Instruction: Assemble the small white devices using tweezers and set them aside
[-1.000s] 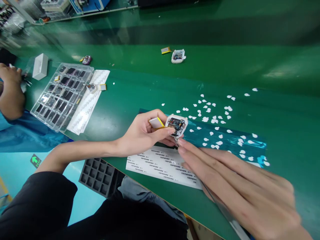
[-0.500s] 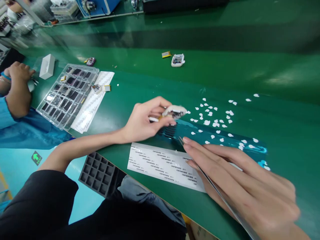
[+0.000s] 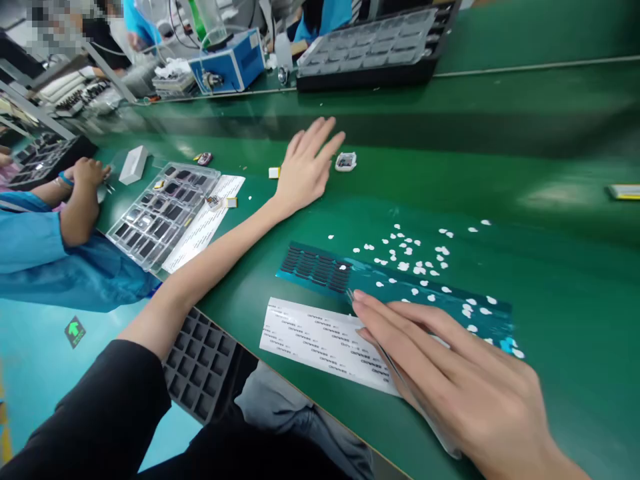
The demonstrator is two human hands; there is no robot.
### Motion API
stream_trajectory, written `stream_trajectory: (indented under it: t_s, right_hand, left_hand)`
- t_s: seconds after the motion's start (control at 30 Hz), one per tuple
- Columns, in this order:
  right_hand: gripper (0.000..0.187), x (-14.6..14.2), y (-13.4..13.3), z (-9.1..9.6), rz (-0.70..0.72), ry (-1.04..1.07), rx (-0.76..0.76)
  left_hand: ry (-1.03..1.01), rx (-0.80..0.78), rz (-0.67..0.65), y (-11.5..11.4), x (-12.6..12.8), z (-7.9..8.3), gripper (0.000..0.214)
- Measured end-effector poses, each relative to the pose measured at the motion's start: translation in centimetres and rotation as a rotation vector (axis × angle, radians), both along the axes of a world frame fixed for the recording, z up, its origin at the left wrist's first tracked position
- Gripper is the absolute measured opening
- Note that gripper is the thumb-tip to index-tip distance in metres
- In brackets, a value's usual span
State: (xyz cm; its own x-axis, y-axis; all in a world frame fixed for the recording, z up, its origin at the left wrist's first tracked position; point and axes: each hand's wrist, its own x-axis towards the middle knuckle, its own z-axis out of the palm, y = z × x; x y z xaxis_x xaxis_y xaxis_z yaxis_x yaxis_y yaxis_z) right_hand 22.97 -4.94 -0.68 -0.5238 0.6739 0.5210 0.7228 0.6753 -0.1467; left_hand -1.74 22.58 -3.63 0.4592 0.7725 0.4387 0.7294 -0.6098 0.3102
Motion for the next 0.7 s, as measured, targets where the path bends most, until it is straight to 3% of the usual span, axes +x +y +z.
stream_trajectory:
  t_s: [0.07,0.13,0.27,0.43,0.57,0.7]
  right_hand:
    - [0.065,-0.3,0.5,0.8,0.071,-0.067,0.092]
    - [0.073,-0.3,1.0,1.3,0.084,-0.081,0.137]
    - [0.077,0.0,1.3,1.4,0.099,-0.072,0.134]
    - [0.067,0.2,0.9,0.5,0.115,0.001,0.048]
    - [0.063,-0.1,0.9,0.3,0.094,0.008,0.095]
    - [0.071,-0.5,1.1,0.7,0.092,0.010,0.121]
  left_hand:
    - [0.087,-0.019,-0.071,1.0,1.8,-0.3,0.054]
    - [0.113,-0.098,-0.012,2.2,3.0,-0.7,0.043]
    - [-0.033,-0.205,0.077,3.3,3.5,-1.4,0.017]
    - [-0.138,-0.240,0.093,1.8,2.4,-1.6,0.007]
    - [-0.219,-0.281,0.108,0.9,1.4,-1.5,0.008]
    - [-0.474,-0.360,0.051,-0.9,1.3,-1.1,0.008]
